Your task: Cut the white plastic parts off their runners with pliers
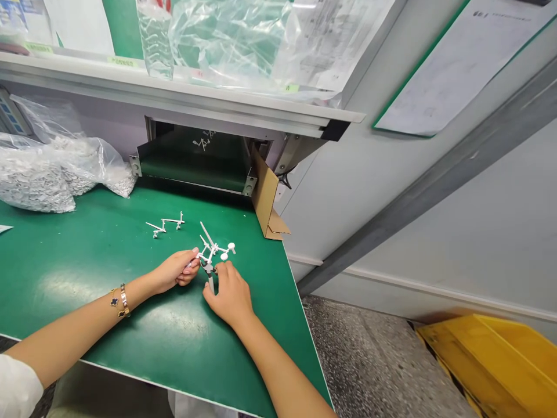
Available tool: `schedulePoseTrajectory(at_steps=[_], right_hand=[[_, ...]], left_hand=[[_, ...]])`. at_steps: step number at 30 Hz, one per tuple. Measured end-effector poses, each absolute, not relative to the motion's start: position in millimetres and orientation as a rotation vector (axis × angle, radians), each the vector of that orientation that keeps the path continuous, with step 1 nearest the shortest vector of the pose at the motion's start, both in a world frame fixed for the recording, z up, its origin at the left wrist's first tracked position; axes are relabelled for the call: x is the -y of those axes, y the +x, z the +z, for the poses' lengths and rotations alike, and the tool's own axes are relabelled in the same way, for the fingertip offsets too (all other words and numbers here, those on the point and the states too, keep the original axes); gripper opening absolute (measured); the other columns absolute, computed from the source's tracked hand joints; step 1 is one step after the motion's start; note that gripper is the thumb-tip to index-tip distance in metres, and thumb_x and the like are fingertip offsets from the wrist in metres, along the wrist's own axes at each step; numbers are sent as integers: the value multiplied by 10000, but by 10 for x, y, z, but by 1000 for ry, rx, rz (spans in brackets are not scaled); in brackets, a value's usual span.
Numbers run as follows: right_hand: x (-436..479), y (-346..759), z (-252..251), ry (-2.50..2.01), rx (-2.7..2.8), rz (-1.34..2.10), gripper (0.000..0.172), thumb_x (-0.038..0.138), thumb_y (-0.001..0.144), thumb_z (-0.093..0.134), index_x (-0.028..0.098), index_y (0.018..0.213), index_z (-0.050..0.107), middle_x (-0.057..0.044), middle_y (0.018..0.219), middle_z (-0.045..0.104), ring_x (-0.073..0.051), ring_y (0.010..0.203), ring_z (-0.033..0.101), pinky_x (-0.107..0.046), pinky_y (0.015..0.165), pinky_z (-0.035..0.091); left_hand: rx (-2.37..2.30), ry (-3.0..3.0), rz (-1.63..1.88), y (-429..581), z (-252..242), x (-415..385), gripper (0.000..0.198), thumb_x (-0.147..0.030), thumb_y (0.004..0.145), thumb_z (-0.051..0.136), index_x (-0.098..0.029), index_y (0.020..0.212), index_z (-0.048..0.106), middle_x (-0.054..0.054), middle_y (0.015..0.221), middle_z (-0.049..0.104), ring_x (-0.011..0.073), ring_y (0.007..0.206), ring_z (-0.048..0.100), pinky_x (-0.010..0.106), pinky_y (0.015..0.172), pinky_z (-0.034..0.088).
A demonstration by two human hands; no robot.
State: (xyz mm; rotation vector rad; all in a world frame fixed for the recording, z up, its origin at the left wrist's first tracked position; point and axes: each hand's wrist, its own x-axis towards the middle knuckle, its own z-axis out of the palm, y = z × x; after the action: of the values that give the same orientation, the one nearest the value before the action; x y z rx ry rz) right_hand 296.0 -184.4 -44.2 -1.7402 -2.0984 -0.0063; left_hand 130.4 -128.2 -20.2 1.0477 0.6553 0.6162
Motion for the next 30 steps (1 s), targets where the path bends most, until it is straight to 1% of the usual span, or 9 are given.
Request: schedulePoseTrajectory(at_steps=[4, 8, 11, 20, 25, 30], right_hand=[[1856, 2953, -427, -1742, 2078, -2, 180, 299, 783, 471, 198, 925, 515, -52, 914, 601, -192, 819, 557, -268, 654, 372], [1862, 2959, -422, -1771, 2091, 4, 188, 314, 799, 469, 196, 938, 515, -53, 879, 622, -197, 802, 574, -269, 646, 359], [1860, 2962, -415, -1785, 2124, 11, 181, 321, 806, 468, 200, 933, 514, -49, 844, 624, -197, 780, 574, -267, 630, 346], [1865, 2969, -361, -1784, 2160, 28, 134, 307, 793, 476, 204, 876, 501, -43, 868, 622, -184, 766, 572, -261, 618, 319], [1880, 2973, -354, -1770, 2178, 63, 141, 309, 794, 474, 204, 884, 501, -39, 850, 626, -189, 765, 571, -266, 618, 317], [1884, 2969, -363, -1729, 2118, 59, 139, 310, 792, 477, 202, 876, 499, -33, 842, 613, -182, 754, 568, -265, 629, 336]], left_hand=[[-665, 1068, 600, 1305, -209, 1282, 411, -546, 838, 437, -188, 659, 341, -91, 489, 265, 30, 375, 154, 165, 364, 88], [-675, 1111, 593, 1305, -181, 1304, 419, -552, 831, 437, -189, 647, 341, -88, 486, 264, 33, 379, 169, 174, 365, 88], [-691, 1137, 586, 1304, -176, 1315, 421, -555, 831, 433, -188, 646, 341, -85, 494, 274, 32, 382, 180, 174, 370, 94], [-700, 1124, 615, 1333, -263, 1304, 427, -576, 829, 421, -192, 660, 343, -87, 493, 277, 36, 378, 181, 170, 364, 103], [-673, 1139, 611, 1335, -243, 1321, 429, -570, 833, 428, -190, 652, 345, -86, 482, 281, 35, 374, 186, 168, 356, 106], [-630, 1043, 589, 1335, -191, 1347, 421, -556, 827, 455, -191, 653, 333, -92, 478, 269, 33, 375, 151, 167, 357, 85]])
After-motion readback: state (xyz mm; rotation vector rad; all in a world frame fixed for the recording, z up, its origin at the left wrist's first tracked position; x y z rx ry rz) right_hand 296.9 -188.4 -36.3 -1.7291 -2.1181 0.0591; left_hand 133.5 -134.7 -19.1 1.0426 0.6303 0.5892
